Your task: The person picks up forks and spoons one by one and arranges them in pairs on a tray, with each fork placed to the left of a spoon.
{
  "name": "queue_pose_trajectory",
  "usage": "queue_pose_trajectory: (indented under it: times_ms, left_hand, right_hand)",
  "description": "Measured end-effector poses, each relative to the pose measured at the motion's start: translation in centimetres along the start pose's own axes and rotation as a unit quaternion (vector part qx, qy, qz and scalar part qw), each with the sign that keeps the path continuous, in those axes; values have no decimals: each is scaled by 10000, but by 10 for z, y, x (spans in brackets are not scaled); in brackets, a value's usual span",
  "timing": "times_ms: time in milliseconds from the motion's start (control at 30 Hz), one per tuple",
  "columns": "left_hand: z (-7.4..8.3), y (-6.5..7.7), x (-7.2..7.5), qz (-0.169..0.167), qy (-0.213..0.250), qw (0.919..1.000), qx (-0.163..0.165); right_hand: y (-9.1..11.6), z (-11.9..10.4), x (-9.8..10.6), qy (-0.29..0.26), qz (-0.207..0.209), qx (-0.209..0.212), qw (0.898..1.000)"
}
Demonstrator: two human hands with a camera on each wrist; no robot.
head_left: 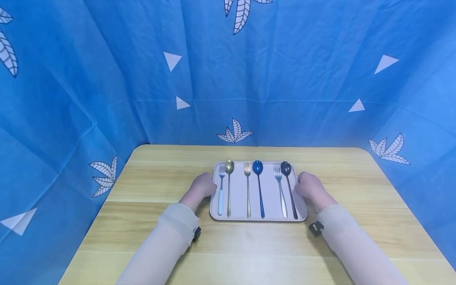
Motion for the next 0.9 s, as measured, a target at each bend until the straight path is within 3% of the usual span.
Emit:
queue_pose_trajectory:
  times_ms: [333,900]
  left_hand:
    - [1,-2,-2,-136,-95,9999,37]
    - [5,4,1,-59,-215,9997,-78]
  right_hand:
    - [1,-3,1,17,-96,118,9999]
    - [-4,3,-2,-9,-45,140,9999]
Point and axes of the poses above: each hand's wrist, its own y-axis away from the middle knuckle, its own x-axis out of the back of the hand, z = x × y, the point moved 8 cm from there along -y, towards the middle knuckle, and after that the axes turned 9 degrees about x, right-handed, at the moved point
